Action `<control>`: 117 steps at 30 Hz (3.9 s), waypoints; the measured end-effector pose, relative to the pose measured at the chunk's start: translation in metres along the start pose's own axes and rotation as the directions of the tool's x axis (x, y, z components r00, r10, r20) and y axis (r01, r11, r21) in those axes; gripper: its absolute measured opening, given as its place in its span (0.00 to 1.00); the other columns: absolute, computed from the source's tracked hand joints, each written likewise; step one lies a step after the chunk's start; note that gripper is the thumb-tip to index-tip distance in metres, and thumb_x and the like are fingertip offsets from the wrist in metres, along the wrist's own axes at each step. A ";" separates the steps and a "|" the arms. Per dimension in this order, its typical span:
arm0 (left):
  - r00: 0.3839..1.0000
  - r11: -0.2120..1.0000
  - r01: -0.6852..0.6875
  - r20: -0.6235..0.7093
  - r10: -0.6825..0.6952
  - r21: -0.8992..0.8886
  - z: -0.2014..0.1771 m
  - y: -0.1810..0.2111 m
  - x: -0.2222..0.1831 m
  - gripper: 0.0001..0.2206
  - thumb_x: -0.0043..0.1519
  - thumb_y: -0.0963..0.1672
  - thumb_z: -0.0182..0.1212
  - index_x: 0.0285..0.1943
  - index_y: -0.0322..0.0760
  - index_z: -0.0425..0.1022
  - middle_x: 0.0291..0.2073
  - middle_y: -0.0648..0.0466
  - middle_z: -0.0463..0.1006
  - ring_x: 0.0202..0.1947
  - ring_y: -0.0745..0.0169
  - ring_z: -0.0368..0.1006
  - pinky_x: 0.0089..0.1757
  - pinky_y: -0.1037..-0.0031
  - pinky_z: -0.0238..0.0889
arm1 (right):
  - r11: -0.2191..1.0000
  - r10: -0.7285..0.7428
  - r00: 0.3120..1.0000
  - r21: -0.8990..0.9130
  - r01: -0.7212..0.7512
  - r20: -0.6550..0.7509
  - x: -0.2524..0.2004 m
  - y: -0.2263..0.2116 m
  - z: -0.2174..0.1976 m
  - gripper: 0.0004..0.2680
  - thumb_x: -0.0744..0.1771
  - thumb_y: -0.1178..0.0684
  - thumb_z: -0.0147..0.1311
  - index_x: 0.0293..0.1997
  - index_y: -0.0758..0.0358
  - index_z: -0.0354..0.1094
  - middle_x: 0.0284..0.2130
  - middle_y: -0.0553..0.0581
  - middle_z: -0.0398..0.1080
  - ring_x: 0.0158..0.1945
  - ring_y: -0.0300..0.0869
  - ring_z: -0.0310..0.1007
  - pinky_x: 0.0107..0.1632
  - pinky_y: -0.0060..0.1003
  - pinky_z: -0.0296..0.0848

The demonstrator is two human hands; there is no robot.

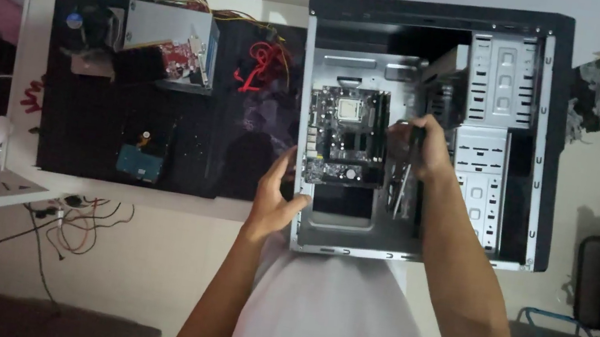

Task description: Removing a motherboard from a desktop computer case using a screwdriver

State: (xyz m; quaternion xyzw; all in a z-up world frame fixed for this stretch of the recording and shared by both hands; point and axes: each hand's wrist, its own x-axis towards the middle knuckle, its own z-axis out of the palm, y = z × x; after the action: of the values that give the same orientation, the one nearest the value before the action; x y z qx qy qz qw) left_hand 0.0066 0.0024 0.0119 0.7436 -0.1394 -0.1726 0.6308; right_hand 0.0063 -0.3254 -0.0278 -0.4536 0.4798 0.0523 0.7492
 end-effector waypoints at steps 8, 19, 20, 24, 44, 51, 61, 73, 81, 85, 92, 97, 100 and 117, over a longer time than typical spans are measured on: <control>0.998 0.998 -0.016 -0.055 0.013 -0.055 0.003 -0.022 0.002 0.43 0.37 0.38 0.70 0.70 0.36 0.68 0.58 0.40 0.75 0.56 0.43 0.75 0.52 0.62 0.71 | 1.000 -0.022 0.999 0.021 0.021 0.039 0.008 0.012 0.000 0.14 0.58 0.39 0.50 0.19 0.59 0.65 0.28 0.58 0.74 0.34 0.49 0.70 0.37 0.44 0.64; 0.997 0.991 -0.017 -0.075 0.007 -0.132 0.006 -0.032 0.000 0.44 0.38 0.39 0.71 0.72 0.37 0.66 0.59 0.40 0.72 0.56 0.38 0.72 0.52 0.56 0.71 | 0.998 -0.031 0.999 0.057 0.030 0.012 0.032 0.021 -0.015 0.15 0.59 0.37 0.49 0.19 0.58 0.63 0.23 0.58 0.66 0.32 0.47 0.64 0.36 0.41 0.60; 0.998 0.993 -0.010 -0.067 0.002 -0.119 0.005 -0.033 0.001 0.44 0.37 0.39 0.71 0.72 0.38 0.66 0.59 0.42 0.72 0.56 0.41 0.72 0.51 0.57 0.71 | 0.998 -0.048 0.999 0.042 0.047 0.013 0.039 0.025 -0.017 0.15 0.60 0.37 0.50 0.19 0.57 0.65 0.22 0.57 0.66 0.32 0.48 0.65 0.37 0.42 0.61; 0.998 0.994 0.004 -0.058 -0.010 -0.113 0.004 -0.022 -0.001 0.43 0.39 0.39 0.70 0.72 0.37 0.65 0.58 0.39 0.71 0.56 0.35 0.72 0.52 0.54 0.70 | 0.999 -0.031 0.999 0.022 0.030 0.015 0.049 0.030 -0.026 0.15 0.60 0.37 0.49 0.18 0.58 0.66 0.18 0.57 0.66 0.30 0.48 0.70 0.36 0.41 0.65; 0.984 0.987 -0.123 -0.142 0.108 -0.100 -0.026 -0.049 -0.009 0.29 0.63 0.47 0.61 0.73 0.32 0.61 0.63 0.33 0.70 0.60 0.32 0.69 0.55 0.48 0.65 | 0.991 -0.076 0.990 -0.118 0.063 -0.117 0.115 0.044 -0.043 0.14 0.60 0.37 0.56 0.23 0.56 0.68 0.18 0.59 0.68 0.25 0.49 0.74 0.28 0.42 0.68; 0.751 0.928 0.245 -0.661 0.003 0.282 -0.111 -0.109 -0.021 0.14 0.61 0.47 0.69 0.50 0.36 0.80 0.38 0.44 0.82 0.40 0.46 0.80 0.40 0.64 0.72 | 0.970 -0.206 0.978 -0.138 0.199 -0.036 0.070 0.037 -0.010 0.15 0.62 0.36 0.52 0.20 0.56 0.66 0.15 0.63 0.65 0.15 0.47 0.61 0.18 0.36 0.56; 0.642 0.785 0.528 -0.757 -0.117 0.326 -0.145 -0.097 -0.036 0.15 0.60 0.47 0.69 0.53 0.38 0.78 0.39 0.48 0.83 0.38 0.51 0.80 0.41 0.63 0.74 | 0.940 -0.338 0.934 -0.013 0.341 0.114 0.031 0.017 0.003 0.15 0.65 0.41 0.50 0.20 0.60 0.65 0.17 0.64 0.67 0.24 0.50 0.72 0.32 0.34 0.68; 0.717 0.709 0.527 -0.693 -0.076 0.468 -0.144 -0.112 -0.027 0.14 0.60 0.46 0.69 0.52 0.38 0.79 0.39 0.48 0.82 0.39 0.48 0.80 0.44 0.62 0.72 | 0.888 -0.448 0.886 -0.054 0.456 0.124 -0.005 0.007 0.017 0.15 0.65 0.44 0.50 0.18 0.62 0.64 0.15 0.64 0.64 0.21 0.48 0.70 0.30 0.34 0.63; 0.751 0.622 0.443 -0.646 0.136 0.646 -0.138 -0.106 -0.024 0.08 0.61 0.46 0.68 0.47 0.45 0.81 0.36 0.54 0.80 0.38 0.55 0.78 0.45 0.67 0.66 | 0.874 -0.450 0.889 -0.165 0.458 0.087 0.033 0.021 0.007 0.15 0.64 0.43 0.50 0.19 0.61 0.68 0.14 0.64 0.65 0.19 0.48 0.67 0.27 0.37 0.61; 0.745 0.553 0.519 -0.662 0.081 0.652 -0.139 -0.115 -0.013 0.06 0.62 0.45 0.66 0.47 0.51 0.81 0.38 0.58 0.80 0.41 0.58 0.77 0.46 0.65 0.63 | 0.877 -0.422 0.899 -0.196 0.438 0.120 -0.011 0.011 0.021 0.14 0.65 0.42 0.49 0.22 0.59 0.69 0.17 0.61 0.67 0.22 0.45 0.68 0.28 0.34 0.58; 0.784 0.629 0.443 -0.617 0.073 0.638 -0.141 -0.109 -0.010 0.06 0.63 0.45 0.64 0.47 0.49 0.82 0.41 0.53 0.80 0.45 0.53 0.78 0.45 0.63 0.67 | 0.858 -0.444 0.888 -0.227 0.461 0.124 -0.015 0.008 0.022 0.15 0.66 0.42 0.48 0.21 0.60 0.68 0.16 0.62 0.66 0.20 0.45 0.65 0.29 0.35 0.59; 0.784 0.592 0.460 -0.616 0.079 0.662 -0.139 -0.121 -0.010 0.06 0.64 0.48 0.65 0.47 0.51 0.82 0.41 0.57 0.79 0.44 0.56 0.77 0.45 0.63 0.63 | 0.839 -0.455 0.882 -0.272 0.472 0.127 -0.015 0.009 0.022 0.15 0.65 0.42 0.48 0.21 0.60 0.68 0.16 0.62 0.65 0.19 0.44 0.62 0.25 0.36 0.56; 0.777 0.585 0.466 -0.623 0.088 0.664 -0.140 -0.124 -0.008 0.05 0.66 0.48 0.62 0.44 0.50 0.82 0.39 0.55 0.79 0.42 0.54 0.76 0.45 0.62 0.63 | 0.836 -0.481 0.866 -0.227 0.500 0.137 -0.006 0.013 0.019 0.16 0.66 0.43 0.49 0.19 0.60 0.67 0.14 0.63 0.65 0.20 0.46 0.65 0.28 0.35 0.58; 0.784 0.472 0.480 -0.603 0.148 0.740 -0.140 -0.166 -0.004 0.06 0.65 0.50 0.60 0.42 0.51 0.80 0.38 0.56 0.76 0.40 0.50 0.75 0.41 0.57 0.65 | 0.843 -0.478 0.875 -0.240 0.482 0.078 0.038 0.029 0.000 0.16 0.65 0.44 0.53 0.19 0.66 0.69 0.15 0.69 0.66 0.14 0.51 0.66 0.14 0.40 0.61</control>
State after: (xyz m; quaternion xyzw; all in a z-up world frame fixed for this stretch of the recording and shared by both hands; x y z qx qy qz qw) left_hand 0.0614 0.1560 -0.1316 0.9800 0.0756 0.0984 0.1554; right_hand 0.0116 -0.3221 -0.0756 -0.6498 0.3350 -0.0729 0.6784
